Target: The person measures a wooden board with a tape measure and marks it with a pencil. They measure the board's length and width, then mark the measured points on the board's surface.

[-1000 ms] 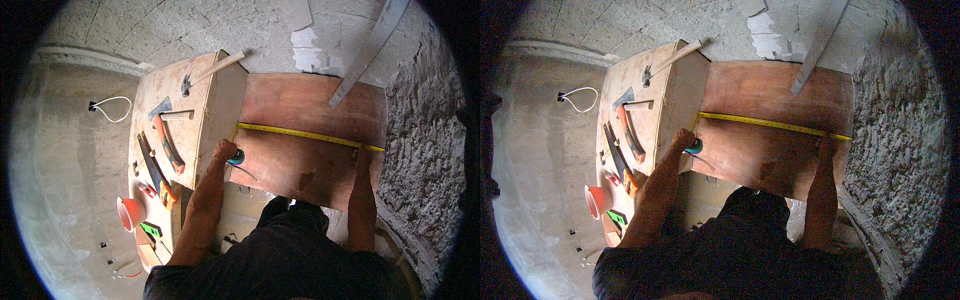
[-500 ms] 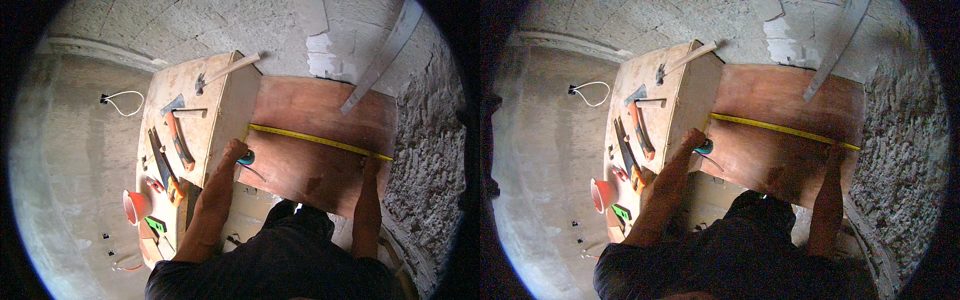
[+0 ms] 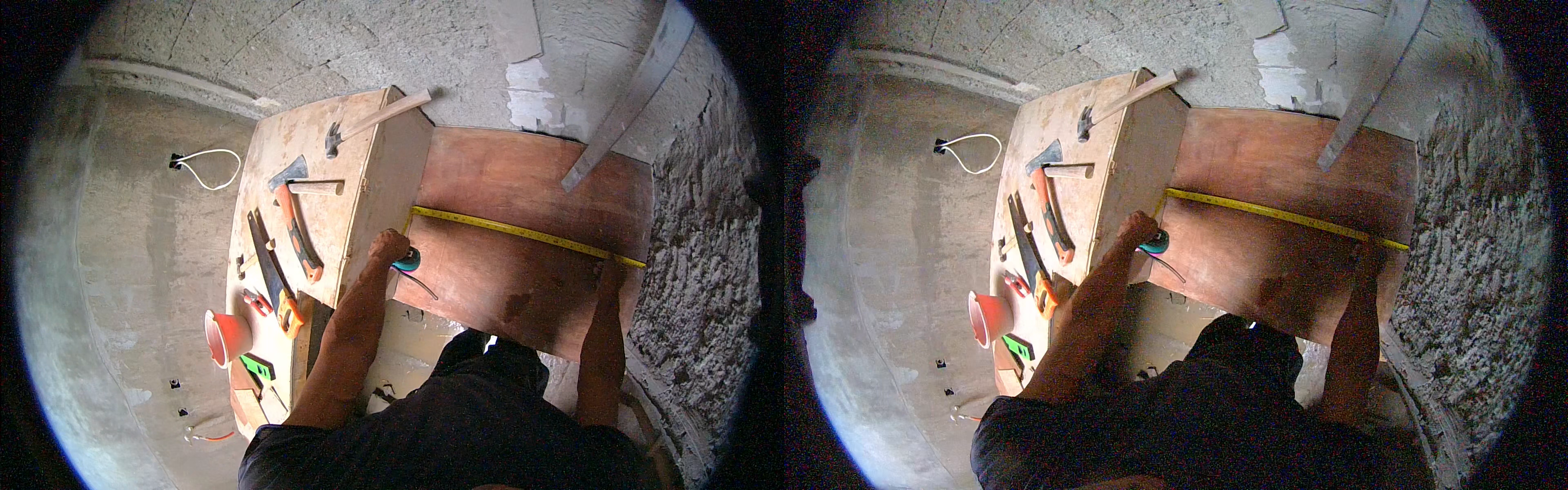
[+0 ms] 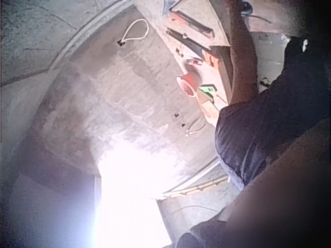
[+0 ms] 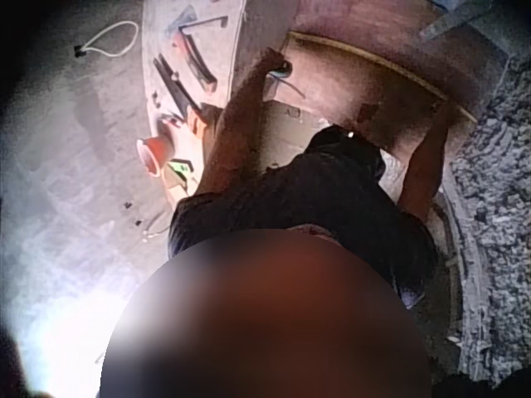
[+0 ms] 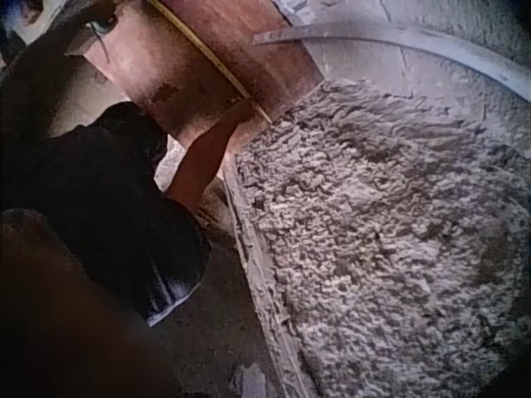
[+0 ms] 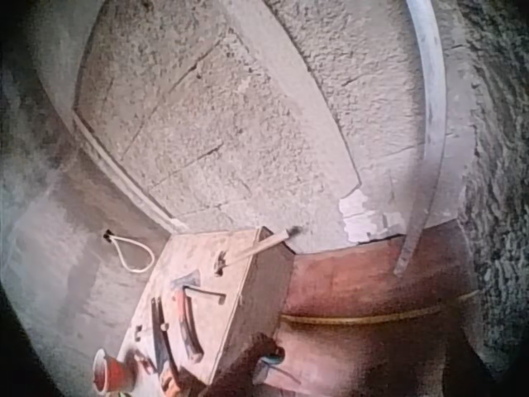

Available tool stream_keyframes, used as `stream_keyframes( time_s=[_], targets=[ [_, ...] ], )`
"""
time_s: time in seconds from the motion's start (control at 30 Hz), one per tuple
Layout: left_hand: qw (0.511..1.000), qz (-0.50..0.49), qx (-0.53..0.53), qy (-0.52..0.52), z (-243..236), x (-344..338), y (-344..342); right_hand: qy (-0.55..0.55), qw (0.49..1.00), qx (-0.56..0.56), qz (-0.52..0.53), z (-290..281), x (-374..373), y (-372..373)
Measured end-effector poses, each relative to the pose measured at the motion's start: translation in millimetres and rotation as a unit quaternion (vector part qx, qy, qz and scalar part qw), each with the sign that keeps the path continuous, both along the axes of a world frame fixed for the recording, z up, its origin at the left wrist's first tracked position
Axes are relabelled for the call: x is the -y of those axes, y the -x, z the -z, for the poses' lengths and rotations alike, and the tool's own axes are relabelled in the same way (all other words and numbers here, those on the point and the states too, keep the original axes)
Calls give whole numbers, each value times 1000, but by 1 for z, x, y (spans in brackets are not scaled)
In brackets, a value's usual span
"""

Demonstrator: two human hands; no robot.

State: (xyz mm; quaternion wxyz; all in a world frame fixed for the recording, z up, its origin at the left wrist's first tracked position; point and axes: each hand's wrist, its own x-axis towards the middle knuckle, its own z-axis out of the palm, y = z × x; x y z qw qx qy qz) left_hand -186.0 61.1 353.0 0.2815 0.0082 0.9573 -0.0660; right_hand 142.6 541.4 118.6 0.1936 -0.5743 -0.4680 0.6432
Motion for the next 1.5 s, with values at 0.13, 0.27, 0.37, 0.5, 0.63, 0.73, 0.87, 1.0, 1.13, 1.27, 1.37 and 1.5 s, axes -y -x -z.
stream_keyframes(
  time_s=[0.13, 0.27, 0.37, 0.5, 0.63, 0.73, 0.87, 1.0, 1.13, 1.27, 1.37, 1.5],
  targets=[
    [1000, -11, 0, -2, 9, 8, 5, 22, 996, 78, -31, -3, -2, -2],
    [996, 75, 10, 47, 59, 39, 26, 8, 999, 32, -10, 15, -8, -2],
    [973, 194, 12, 124, 107, 69, 42, -15, 1000, -4, -17, 24, -9, -5],
    [972, 201, -5, 118, 149, 99, 64, -9, 998, -59, -13, 19, -6, -6],
    [979, 171, 17, 109, 130, 90, 69, 20, 999, -37, 2, 9, -4, -4],
    [980, 155, 7, 124, 76, 58, 57, 24, 999, -49, 1, 4, -2, -2],
    [997, 44, 6, 66, -4, 6, 36, 0, 999, -40, 5, -7, 2, 0],
    [996, 47, 29, 72, -48, -22, 23, -3, 1000, 9, 5, -21, 4, 3],
    [994, 65, 17, 87, -54, -29, 21, -16, 1000, -7, -1, -14, 4, 1],
    [978, 152, 35, 135, -50, -27, 27, -30, 1000, -2, -7, 8, -2, -5],
    [980, 152, 16, 130, -46, -28, 32, -36, 999, -1, -17, 19, -6, -8],
    [978, 167, -6, 124, -44, -31, 38, -32, 999, -11, -27, 17, -4, -9]
  ],
)
